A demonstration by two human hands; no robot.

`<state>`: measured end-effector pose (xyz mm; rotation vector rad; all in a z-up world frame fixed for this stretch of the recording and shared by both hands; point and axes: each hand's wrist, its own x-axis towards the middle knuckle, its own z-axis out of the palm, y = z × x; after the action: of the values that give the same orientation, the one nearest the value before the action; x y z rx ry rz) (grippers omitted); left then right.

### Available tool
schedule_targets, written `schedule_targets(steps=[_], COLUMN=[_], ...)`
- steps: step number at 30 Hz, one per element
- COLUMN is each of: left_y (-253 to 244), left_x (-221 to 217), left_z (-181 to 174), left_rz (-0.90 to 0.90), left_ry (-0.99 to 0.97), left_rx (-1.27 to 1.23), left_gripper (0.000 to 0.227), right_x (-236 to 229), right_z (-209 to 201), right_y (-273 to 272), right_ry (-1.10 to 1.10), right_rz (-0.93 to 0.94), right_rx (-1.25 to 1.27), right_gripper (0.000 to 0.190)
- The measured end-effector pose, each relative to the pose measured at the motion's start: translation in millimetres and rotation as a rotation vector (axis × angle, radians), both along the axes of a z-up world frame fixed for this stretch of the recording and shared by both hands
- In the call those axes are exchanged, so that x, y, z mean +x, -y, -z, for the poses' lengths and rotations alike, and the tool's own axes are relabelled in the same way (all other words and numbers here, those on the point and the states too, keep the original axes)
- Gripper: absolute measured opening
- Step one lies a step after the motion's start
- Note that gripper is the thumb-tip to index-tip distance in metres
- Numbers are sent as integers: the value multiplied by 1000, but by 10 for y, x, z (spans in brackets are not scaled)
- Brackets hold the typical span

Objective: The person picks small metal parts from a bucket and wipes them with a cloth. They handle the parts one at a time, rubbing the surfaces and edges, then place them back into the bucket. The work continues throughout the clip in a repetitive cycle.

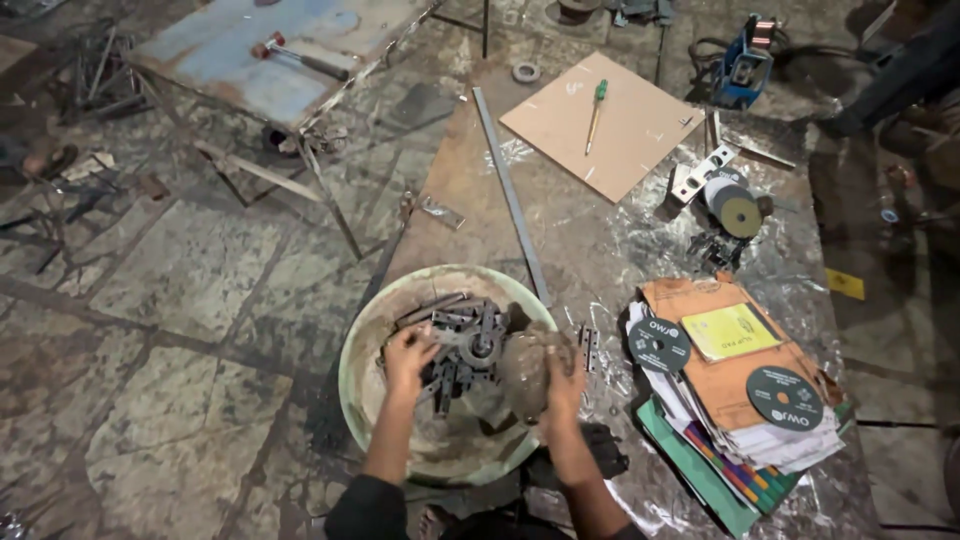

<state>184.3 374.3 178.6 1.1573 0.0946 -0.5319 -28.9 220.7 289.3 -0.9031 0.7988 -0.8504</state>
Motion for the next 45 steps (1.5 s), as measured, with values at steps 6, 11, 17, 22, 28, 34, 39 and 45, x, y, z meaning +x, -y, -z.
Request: schedule_targets(steps=[6,11,17,22,28,34,39,45], left_y=[655,995,887,781,771,788,813,629], left_x=[-353,-915,-1224,-1212,-1244,-1474,-1357,-1525], left_z=[1242,638,-268,-760,-969,-1088,-979,-1271], left_rz=[-96,-145,182,161,-51,-62,-148,-37], left_ry=[-407,-583,-256,-122,-78,45,86,1], left_rx=[-684,-711,-795,-692,-627,-415,-520,-319], left_gripper=[13,21,46,47,56,48,47,44], right_x=[-267,-43,165,264,208,349,163,318], right_z=[-264,-386,-927,-1084,-1047,-1189,-1075,-1193], right_y=[-78,-12,-100,-90,-120,63,-40,13], right_ry=[-85,-243,-392,-332,-290,-384,-379,-358], right_rz=[164,66,-163,-230,-363,-245,-410,-293], right_rx=[-593,-970,-1264,-1389,-1310,-1254,-1383,-1317], right_gripper=[39,39,37,36,35,38,41,36])
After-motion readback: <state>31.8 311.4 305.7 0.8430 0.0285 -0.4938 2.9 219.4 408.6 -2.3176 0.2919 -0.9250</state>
